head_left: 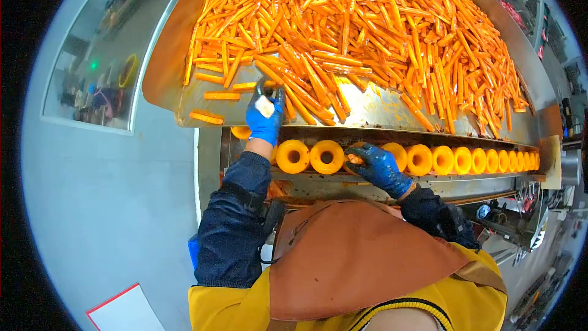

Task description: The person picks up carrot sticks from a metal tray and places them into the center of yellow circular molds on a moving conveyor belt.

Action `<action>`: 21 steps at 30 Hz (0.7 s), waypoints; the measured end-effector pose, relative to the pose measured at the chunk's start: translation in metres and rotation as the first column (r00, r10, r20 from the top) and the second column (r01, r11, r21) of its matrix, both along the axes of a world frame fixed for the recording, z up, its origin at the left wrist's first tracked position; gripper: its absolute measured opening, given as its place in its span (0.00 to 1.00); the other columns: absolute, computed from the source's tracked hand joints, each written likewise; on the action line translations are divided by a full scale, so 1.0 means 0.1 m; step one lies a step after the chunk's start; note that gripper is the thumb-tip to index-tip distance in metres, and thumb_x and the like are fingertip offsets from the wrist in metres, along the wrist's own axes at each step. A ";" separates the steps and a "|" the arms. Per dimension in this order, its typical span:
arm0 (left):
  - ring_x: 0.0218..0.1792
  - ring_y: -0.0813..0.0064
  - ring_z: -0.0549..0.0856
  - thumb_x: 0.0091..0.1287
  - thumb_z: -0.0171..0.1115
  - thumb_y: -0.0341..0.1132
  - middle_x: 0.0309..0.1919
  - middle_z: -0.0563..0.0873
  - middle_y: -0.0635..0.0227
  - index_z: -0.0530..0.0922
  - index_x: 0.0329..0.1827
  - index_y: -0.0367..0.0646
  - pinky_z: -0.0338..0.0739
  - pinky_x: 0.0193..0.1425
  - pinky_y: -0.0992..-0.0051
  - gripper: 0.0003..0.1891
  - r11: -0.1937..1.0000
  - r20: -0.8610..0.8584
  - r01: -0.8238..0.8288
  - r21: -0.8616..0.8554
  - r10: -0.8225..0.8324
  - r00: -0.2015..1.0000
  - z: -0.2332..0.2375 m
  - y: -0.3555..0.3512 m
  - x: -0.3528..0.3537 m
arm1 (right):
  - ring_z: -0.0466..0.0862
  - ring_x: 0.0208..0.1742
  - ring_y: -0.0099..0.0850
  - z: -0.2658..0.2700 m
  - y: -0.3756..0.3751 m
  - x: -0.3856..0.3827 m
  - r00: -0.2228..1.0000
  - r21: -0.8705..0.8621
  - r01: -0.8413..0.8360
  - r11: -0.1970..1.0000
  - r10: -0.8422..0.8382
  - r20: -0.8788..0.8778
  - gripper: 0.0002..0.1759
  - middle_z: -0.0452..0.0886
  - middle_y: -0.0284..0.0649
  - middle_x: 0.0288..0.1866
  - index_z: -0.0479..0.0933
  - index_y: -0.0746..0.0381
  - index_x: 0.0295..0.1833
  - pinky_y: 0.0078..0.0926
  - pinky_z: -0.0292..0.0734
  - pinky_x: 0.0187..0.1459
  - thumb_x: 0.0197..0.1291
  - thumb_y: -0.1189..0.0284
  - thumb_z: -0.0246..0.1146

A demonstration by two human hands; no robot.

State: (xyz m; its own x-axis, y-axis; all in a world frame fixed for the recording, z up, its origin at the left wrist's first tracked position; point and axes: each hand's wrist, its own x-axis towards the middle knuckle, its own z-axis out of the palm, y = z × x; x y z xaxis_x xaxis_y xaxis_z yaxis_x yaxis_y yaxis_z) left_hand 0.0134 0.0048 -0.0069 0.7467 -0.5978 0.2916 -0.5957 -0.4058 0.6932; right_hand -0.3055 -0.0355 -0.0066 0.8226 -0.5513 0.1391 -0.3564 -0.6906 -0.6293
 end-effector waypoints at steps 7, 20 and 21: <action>0.44 0.57 0.87 0.55 0.67 0.63 0.43 0.88 0.54 0.85 0.47 0.41 0.80 0.50 0.63 0.32 0.937 -0.206 0.341 0.083 -0.318 0.925 -0.01 -0.65 -0.47 | 0.85 0.39 0.43 0.05 0.01 -0.09 0.994 0.081 0.106 0.991 -0.107 0.015 0.16 0.85 0.42 0.41 0.84 0.55 0.47 0.35 0.81 0.37 0.55 0.61 0.71; 0.31 0.71 0.86 0.65 0.62 0.44 0.29 0.88 0.61 0.85 0.44 0.42 0.80 0.40 0.69 0.15 0.870 -0.397 0.484 0.099 -0.411 0.821 0.21 -0.65 -0.53 | 0.83 0.48 0.35 0.16 -0.03 -0.31 0.850 0.592 0.174 0.787 -0.423 0.313 0.15 0.85 0.43 0.47 0.80 0.64 0.53 0.33 0.78 0.52 0.64 0.68 0.64; 0.34 0.66 0.87 0.66 0.62 0.44 0.31 0.88 0.59 0.85 0.43 0.41 0.79 0.44 0.68 0.15 0.887 -0.233 0.461 -0.038 -0.456 0.859 0.04 -0.58 -0.30 | 0.83 0.48 0.36 0.15 -0.01 -0.28 0.858 0.611 0.142 0.779 -0.405 0.317 0.16 0.85 0.44 0.47 0.80 0.64 0.53 0.33 0.77 0.52 0.63 0.68 0.65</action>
